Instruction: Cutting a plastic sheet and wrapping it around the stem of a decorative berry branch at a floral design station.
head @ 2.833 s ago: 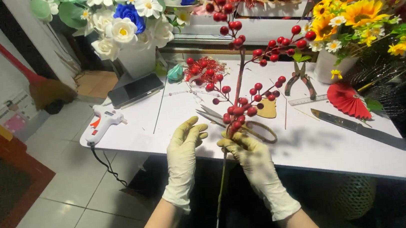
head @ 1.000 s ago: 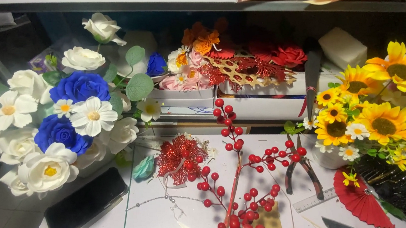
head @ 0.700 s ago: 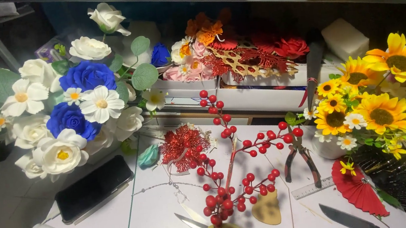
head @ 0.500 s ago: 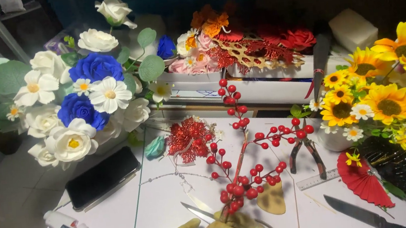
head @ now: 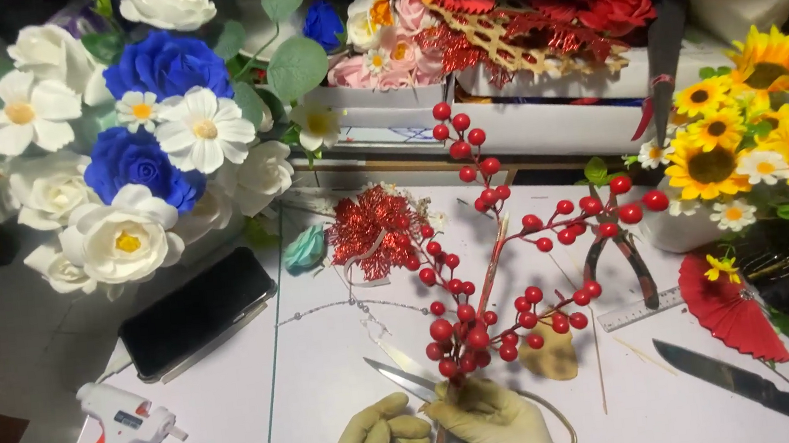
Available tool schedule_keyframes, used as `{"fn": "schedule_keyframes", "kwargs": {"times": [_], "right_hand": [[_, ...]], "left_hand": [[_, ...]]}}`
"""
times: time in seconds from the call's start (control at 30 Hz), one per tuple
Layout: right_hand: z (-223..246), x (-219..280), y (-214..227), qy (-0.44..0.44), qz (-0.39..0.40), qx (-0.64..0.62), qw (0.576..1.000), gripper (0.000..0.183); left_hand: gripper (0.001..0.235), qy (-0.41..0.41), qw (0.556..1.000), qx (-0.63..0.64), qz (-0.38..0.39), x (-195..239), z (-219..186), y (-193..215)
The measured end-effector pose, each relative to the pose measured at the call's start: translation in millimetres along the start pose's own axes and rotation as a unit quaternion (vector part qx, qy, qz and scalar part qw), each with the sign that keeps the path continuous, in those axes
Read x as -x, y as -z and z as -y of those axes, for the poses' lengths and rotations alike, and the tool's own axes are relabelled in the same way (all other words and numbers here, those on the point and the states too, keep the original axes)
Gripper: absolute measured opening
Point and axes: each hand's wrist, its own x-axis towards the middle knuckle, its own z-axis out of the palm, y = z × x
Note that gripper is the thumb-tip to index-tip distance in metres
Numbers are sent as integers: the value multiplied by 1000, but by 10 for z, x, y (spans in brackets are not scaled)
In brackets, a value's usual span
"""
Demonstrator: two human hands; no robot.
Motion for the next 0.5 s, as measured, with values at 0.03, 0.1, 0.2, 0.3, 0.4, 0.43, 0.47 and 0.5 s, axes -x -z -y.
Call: {"fn": "schedule_keyframes", "kwargs": {"times": [0.03,0.1,0.2,0.3,0.4,0.43,0.47,0.5], "right_hand": [[-78,-64,70,29,37,54,997,29],[-69,39,50,32,45,31,998,28],[-53,109,10,66,70,11,995,29],[-18,185,11,90,91,27,991,27],[70,286,-32,93,107,42,989,25],[94,325,-34,92,112,50,988,28],[101,341,-46,93,109,46,989,28],[107,371,-43,107,125,58,985,24]], "left_hand": [[37,-12,998,-44,48,-17,17,75],[37,4,999,-22,40,25,4,33],[37,-2,998,5,68,-4,6,47],[37,-25,996,-4,84,64,-25,13],[34,-21,997,8,74,174,-66,-31],[34,-3,997,35,75,215,-57,-35],[34,-2,996,30,78,259,-105,-59],[34,-22,994,-64,89,325,-141,-83]]}}
